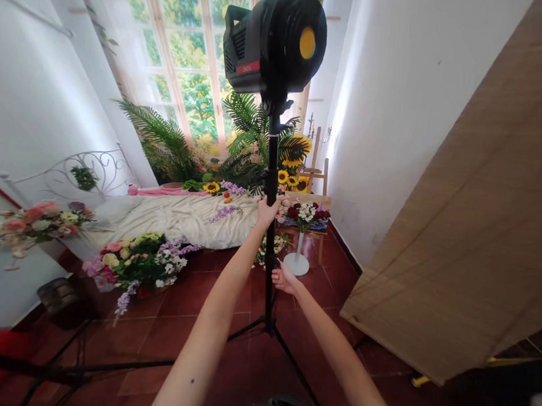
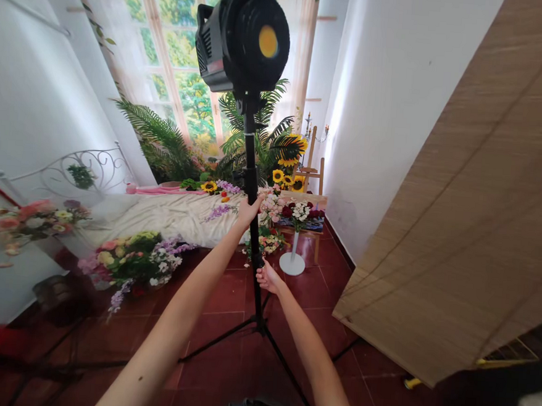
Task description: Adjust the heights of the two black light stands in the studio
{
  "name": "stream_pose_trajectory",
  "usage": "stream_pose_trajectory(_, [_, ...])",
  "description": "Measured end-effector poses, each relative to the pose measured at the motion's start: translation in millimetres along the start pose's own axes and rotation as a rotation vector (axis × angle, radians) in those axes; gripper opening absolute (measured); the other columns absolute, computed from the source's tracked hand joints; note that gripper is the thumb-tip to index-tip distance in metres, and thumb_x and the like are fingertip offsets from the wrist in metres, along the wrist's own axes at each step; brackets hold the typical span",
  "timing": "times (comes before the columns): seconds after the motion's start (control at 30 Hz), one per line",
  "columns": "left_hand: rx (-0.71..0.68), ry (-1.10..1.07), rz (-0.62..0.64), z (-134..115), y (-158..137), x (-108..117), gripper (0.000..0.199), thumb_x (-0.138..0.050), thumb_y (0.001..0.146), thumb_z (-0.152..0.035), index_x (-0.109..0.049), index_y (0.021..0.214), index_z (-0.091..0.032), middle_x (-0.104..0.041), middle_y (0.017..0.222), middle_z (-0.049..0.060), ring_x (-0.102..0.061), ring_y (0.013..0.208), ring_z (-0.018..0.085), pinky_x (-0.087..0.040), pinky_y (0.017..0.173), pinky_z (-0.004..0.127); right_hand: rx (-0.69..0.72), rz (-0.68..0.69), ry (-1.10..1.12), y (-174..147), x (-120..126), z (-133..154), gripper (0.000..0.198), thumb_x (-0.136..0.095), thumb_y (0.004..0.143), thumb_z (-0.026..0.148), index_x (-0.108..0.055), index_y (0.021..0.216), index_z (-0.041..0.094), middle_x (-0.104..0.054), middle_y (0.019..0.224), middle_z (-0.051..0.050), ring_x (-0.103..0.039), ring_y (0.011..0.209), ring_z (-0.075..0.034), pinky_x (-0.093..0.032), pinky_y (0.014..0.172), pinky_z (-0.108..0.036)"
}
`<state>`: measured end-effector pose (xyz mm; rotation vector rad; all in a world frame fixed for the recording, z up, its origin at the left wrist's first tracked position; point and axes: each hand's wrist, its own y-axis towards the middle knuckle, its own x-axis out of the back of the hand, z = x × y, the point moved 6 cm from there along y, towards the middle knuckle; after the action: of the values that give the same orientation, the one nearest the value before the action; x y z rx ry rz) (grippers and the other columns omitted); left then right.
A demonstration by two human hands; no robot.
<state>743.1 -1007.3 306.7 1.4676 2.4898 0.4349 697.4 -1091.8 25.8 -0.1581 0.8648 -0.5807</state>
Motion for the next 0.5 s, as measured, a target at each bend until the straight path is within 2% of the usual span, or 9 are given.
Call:
stream_pose_trajectory(0.2, [-0.008,0.063,-0.072,11,8,-1,0.023,-0.061,0.068,-0.031,-0.047,0.056,-0.018,-0.044,0.045,-0.004,-0.042,0.043,0.008,-0.032,0.045,0.021,0.062,0.115,0.146,-11,-15,13,0.047,-0.027,0.088,0.06,-0.038,0.067,0.02,-0.031,0.044,0.008,-0.023,0.034,-0.006,-0.015,0.033,-0.015])
stream_pose_trajectory(0.3, [-0.017,0.068,-0.087,17,12,-2,0.02,-0.059,0.068,-0.031,-0.048,0.057,-0.018,-0.045,0.046,-0.003,-0.044,0.045,0.009,-0.034,0.047,0.021,0.077,0.12,0.184,-11,-16,15,0.042,-0.029,0.092,0.051,-0.036,0.064,0.02,-0.029,0.043,0.008,-0.021,0.034,-0.006,-0.015,0.033,-0.016])
stream_pose_trajectory(0.5, [-0.036,0.085,-0.094,20,14,-2,0.022,-0.058,0.068,-0.034,-0.047,0.056,-0.018,-0.044,0.047,-0.003,-0.044,0.047,0.009,-0.033,0.048,0.02,0.212,0.07,0.201,-5,-9,16,0.043,-0.029,0.094,0.042,-0.025,0.057,0.021,-0.026,0.041,0.008,-0.019,0.034,-0.006,-0.016,0.034,-0.016])
